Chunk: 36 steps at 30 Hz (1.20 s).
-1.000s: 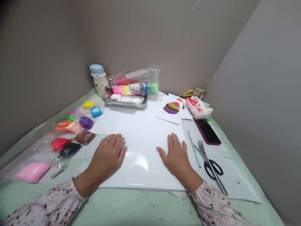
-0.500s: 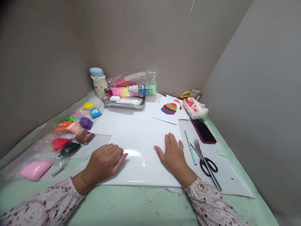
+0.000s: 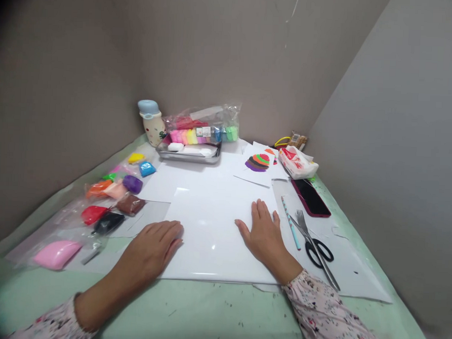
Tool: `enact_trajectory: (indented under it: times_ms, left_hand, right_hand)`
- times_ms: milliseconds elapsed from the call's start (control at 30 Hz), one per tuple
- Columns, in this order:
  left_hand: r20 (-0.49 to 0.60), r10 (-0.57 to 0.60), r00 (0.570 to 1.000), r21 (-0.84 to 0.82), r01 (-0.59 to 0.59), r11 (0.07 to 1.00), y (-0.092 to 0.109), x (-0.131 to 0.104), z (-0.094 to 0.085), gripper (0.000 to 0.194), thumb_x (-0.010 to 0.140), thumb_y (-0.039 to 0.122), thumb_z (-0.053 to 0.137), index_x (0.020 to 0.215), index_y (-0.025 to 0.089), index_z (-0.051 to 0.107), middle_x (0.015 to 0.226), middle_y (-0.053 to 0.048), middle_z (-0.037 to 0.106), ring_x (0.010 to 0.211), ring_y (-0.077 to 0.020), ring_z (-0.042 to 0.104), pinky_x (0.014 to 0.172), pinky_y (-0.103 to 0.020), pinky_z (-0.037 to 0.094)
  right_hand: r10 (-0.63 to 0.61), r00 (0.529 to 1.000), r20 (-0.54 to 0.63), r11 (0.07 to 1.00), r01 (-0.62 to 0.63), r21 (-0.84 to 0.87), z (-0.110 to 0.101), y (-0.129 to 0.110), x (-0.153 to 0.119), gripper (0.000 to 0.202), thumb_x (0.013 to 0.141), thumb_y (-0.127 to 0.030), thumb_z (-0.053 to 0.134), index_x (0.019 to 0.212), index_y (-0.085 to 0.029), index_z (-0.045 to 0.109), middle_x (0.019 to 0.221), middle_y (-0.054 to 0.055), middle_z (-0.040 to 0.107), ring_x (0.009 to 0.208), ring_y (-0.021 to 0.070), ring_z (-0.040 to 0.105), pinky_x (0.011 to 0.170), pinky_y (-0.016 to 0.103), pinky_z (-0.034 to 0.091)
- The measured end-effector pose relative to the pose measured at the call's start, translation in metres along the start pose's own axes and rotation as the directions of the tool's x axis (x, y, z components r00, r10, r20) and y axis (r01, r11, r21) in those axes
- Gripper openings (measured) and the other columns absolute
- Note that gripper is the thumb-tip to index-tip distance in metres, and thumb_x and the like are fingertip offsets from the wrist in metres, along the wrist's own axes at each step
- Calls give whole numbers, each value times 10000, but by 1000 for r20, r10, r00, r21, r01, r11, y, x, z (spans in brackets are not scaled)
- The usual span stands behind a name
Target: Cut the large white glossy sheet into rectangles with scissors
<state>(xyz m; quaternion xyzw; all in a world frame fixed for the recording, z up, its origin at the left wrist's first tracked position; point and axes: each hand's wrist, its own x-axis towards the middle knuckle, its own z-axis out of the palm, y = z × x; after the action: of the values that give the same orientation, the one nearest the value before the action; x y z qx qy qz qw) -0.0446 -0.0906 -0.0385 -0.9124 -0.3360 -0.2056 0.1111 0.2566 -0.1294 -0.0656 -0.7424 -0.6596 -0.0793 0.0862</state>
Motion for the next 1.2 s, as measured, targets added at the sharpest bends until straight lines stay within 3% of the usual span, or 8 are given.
enact_trajectory:
  times_ms: [233,500,800,967,1100,1200]
  left_hand:
    - [-12,9,1000,148,-7,989,-4,-16,8,309,1005,189,430,1219,79,623,1257,-186,694,1155,-307,637,1028,-487,389]
    - [-10,27,1000,124,-26,992,-16,-35,6,402,1037,260,356,1349,96,550,1385,-162,626,1255,-278,606,1080,-471,344]
    - [18,25,1000,135,-27,990,-12,-31,-1,422,1010,251,385,1354,87,565,1412,-159,602,1275,-282,590,1093,-479,321]
    - [18,34,999,141,-36,989,-12,-28,-3,419,1005,226,370,1327,74,591,1390,-166,619,1250,-285,608,1066,-473,348]
    - [25,27,999,139,-30,990,-10,-28,-4,416,1003,217,370,1316,76,603,1388,-166,621,1251,-292,606,1058,-478,358]
    - [22,24,999,137,-26,990,-9,-27,-4,413,998,206,378,1311,66,607,1385,-175,621,1246,-298,608,1054,-486,357]
  right_hand:
    - [14,1000,17,1000,-15,15,-3,-2,0,697,1012,-536,312,1484,-29,390,1565,249,376,1476,331,298,1169,558,242]
    - [38,996,87,999,-40,25,-11,-6,3,702,1007,-514,350,1498,-12,368,1588,238,338,1498,320,247,1187,557,200]
    - [9,983,181,998,-22,67,-30,-3,13,694,996,-550,349,1461,-42,434,1554,248,389,1482,346,286,1164,606,232]
    - [-44,999,25,999,45,-17,-56,-3,20,581,1003,-496,390,1419,-105,497,1583,242,341,1487,375,258,1162,637,196]
    - [-112,990,-84,991,105,-83,-76,-2,24,454,1034,-412,362,1319,-155,605,1493,201,495,1434,379,369,1128,656,253]
    - [-132,972,-195,988,115,-99,-84,-14,14,450,1029,-387,396,1306,-105,610,1464,245,513,1417,396,391,1113,654,282]
